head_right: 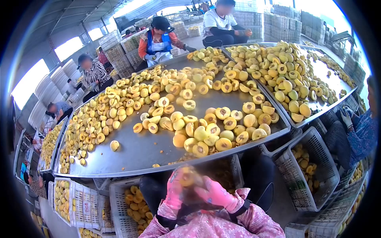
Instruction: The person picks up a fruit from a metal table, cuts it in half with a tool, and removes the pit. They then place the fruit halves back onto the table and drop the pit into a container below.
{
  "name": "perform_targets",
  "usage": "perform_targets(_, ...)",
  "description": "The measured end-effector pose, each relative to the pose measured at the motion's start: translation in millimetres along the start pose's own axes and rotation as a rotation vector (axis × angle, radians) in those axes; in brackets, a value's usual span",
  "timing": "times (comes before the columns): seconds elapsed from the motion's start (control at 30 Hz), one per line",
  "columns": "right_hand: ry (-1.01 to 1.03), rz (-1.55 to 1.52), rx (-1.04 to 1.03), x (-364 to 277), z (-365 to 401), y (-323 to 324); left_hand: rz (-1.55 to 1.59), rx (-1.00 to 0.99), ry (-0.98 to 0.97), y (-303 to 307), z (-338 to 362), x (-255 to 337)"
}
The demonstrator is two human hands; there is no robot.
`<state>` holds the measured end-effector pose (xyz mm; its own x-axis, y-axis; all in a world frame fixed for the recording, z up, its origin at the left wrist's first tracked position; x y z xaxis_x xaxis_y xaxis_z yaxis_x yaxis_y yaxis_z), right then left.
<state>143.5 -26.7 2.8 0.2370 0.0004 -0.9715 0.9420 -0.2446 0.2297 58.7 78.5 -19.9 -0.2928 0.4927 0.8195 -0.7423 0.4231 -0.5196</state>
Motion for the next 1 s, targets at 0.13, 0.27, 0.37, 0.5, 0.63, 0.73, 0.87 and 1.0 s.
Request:
perform_targets(0.13,0.025,0.022,0.067,-7.6,16.2,5.9,0.147,-0.002,0.087,-5.4,5.7,-17.5)
perform_targets(0.27,0.081,0.043,0.098,-33.2,13.0,10.7,0.125,-0.015,0.057,-1.5,-1.0,-12.7)
perform_targets(0.37,-0.093,0.059,0.042,-9.4,13.3,4.7,0.112,-0.018,0.090,-14.1,6.7,-3.6)
perform_targets(0.5,-0.146,0.086,0.057,-7.2,13.3,-0.2,0.113,0.028,0.104,-5.7,5.2,-10.6)
perform_targets(0.63,-0.180,0.088,0.056,-3.9,8.4,-3.0,0.130,0.028,0.116,-1.0,1.5,-14.0)
perform_targets(0.73,-0.211,0.099,0.045,2.7,6.2,-4.9,0.107,0.031,0.106,3.1,-1.2,-16.7)
perform_targets(0.87,-0.163,0.119,0.085,5.4,6.3,-6.8,0.089,0.035,0.090,2.9,-1.2,-17.7)
perform_targets(1.0,-0.169,0.240,0.116,12.7,5.6,-10.5,0.064,0.058,0.047,4.9,-2.2,-18.5)
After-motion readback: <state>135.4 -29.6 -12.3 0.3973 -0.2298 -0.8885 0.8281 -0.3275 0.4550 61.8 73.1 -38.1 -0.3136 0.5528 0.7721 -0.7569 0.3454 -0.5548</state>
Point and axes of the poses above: each hand's wrist, its own z-axis away from the middle knuckle, its own y-axis out of the back of the hand, x = y × z, the point moved 10 cm from there along -z, towards the middle knuckle, and after that the axes turned 3 degrees about y, right-handed, at the moved point
